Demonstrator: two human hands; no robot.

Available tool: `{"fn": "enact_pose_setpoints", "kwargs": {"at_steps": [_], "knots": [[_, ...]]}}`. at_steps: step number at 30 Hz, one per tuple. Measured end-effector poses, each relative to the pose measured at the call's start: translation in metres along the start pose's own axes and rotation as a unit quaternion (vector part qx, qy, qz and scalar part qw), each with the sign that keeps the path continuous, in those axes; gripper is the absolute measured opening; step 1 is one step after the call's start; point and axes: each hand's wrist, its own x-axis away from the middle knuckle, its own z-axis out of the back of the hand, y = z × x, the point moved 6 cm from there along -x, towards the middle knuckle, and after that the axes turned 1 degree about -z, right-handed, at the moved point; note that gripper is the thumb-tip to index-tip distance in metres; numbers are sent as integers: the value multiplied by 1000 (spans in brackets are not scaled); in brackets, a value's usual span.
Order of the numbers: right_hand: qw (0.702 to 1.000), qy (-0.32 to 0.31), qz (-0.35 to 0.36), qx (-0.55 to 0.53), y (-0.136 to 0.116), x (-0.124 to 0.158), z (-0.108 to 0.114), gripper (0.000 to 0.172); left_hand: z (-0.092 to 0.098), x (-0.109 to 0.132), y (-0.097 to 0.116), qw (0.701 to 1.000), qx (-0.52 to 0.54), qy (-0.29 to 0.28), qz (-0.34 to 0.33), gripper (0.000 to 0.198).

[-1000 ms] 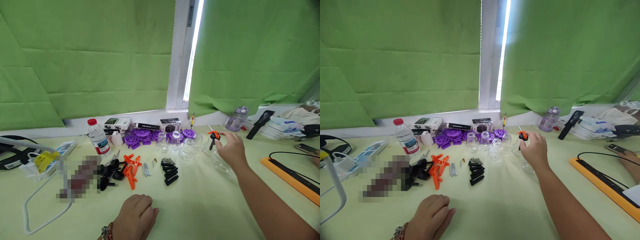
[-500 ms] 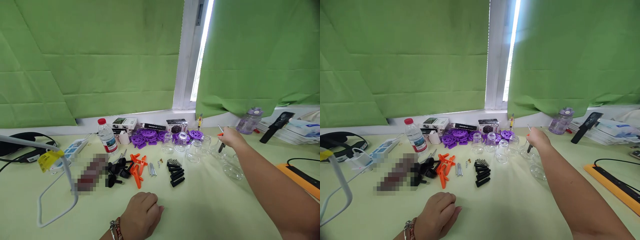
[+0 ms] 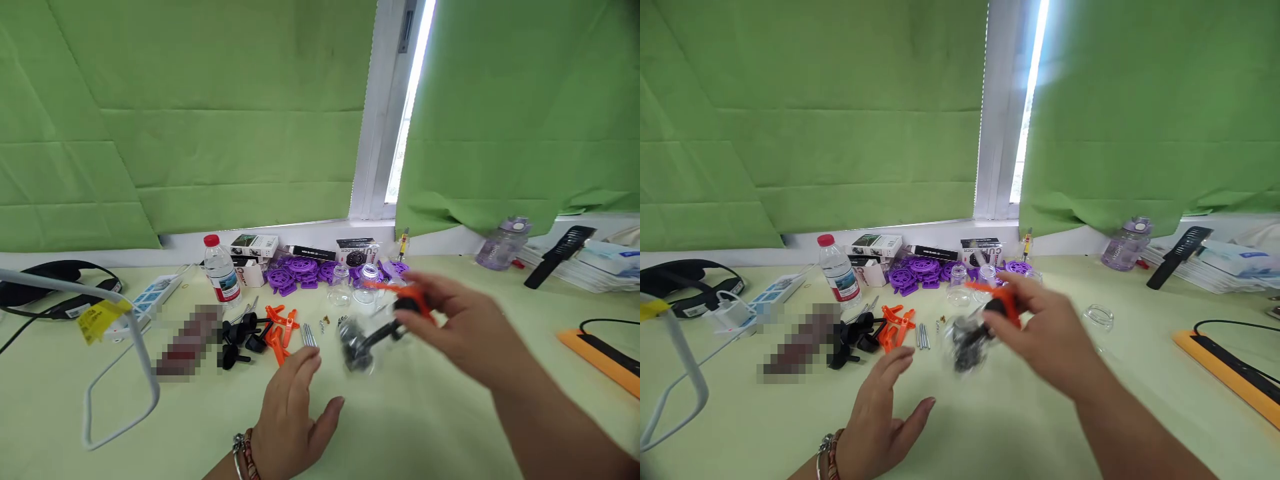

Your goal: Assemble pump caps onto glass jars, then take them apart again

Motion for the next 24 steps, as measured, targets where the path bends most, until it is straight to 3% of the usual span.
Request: {"fn": "enact_pose_setpoints", "kwargs": {"at_steps": [2, 5, 8, 12, 16, 18, 20, 24], "knots": [[992, -103, -19, -67, -6, 16, -44, 52, -5, -11, -2, 997, 32, -43, 60, 80], [975, -164, -56, -138, -10, 31, -88, 54, -17, -22, -10, 975, 89, -124, 159, 100], [959, -190, -68, -201, -11, 39, -110, 57, -26, -25, -18, 931, 218, -155, 249, 86], [929, -236, -41, -282, -6, 49, -119, 66, -29, -23, -23, 834, 432, -112, 325, 62], [922, -287, -33, -258, 6, 64, -129, 100, -30, -5, -26, 711, 555, -59, 427, 67], [913, -316, -20, -258, 6, 74, -137, 114, -31, 2, -23, 675, 593, -40, 436, 71], [909, -324, 0, -262, 3, 81, -143, 117, -31, 6, -19, 669, 609, -43, 425, 75], [936, -285, 53, -202, -3, 85, -146, 104, -27, 7, -15, 712, 573, -82, 398, 80]]}}
